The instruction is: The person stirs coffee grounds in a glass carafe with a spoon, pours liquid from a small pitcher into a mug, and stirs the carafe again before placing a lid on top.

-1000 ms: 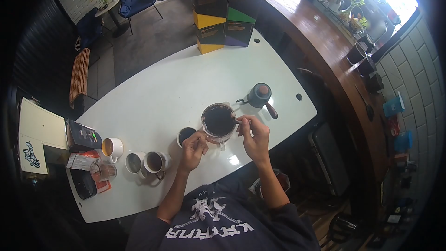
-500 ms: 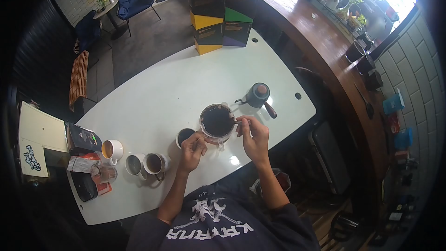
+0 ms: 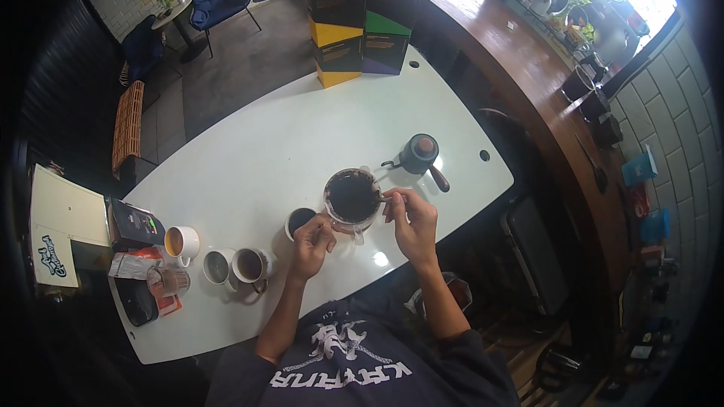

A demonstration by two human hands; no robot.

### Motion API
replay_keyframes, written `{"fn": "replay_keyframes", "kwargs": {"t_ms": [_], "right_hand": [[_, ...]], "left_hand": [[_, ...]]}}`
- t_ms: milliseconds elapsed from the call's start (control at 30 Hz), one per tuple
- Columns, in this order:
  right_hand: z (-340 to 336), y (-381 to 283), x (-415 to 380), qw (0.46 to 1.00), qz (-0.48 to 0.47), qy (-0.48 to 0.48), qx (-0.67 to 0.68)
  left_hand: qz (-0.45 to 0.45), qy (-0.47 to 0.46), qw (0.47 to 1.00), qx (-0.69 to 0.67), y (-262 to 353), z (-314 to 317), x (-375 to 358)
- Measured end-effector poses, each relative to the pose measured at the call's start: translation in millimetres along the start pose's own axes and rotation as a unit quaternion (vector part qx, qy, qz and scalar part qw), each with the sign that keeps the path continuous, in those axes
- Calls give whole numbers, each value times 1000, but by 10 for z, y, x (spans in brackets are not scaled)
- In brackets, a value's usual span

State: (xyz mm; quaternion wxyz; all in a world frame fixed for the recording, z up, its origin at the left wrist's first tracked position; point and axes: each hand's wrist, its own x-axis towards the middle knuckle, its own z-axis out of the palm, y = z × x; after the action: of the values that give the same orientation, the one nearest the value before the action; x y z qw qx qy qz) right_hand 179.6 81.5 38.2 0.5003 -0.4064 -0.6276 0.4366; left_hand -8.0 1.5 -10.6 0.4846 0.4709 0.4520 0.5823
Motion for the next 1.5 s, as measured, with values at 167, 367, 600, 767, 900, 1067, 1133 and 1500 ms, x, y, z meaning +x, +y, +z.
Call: {"fn": "replay_keyframes", "kwargs": {"t_ms": [167, 367, 600, 767, 900, 1067, 1133, 1500], "right_hand": [[-11, -8, 1, 1000, 2, -9, -19], [4, 3, -3, 1000, -10, 11, -14], [-1, 5, -6, 1000, -7, 9, -11], [2, -29, -13, 1000, 7, -11, -2], [-2, -17, -6, 1000, 18, 0, 9], [-44, 9, 22, 998, 45, -1, 52], [-62, 30, 35, 988, 83, 14, 132], [-262, -429, 17, 996, 12, -67, 52]], "left_hand": [[1, 1, 1000, -4, -13, 11, 5], [15, 16, 1000, -5, -50, 18, 6], [12, 10, 1000, -7, -48, 14, 8], [13, 12, 1000, -5, -35, 15, 7], [14, 10, 1000, 0, -35, 14, 6], [9, 12, 1000, -4, -30, 19, 8], [18, 11, 1000, -2, -48, 14, 6], [19, 18, 1000, 8, -89, 7, -3]]}}
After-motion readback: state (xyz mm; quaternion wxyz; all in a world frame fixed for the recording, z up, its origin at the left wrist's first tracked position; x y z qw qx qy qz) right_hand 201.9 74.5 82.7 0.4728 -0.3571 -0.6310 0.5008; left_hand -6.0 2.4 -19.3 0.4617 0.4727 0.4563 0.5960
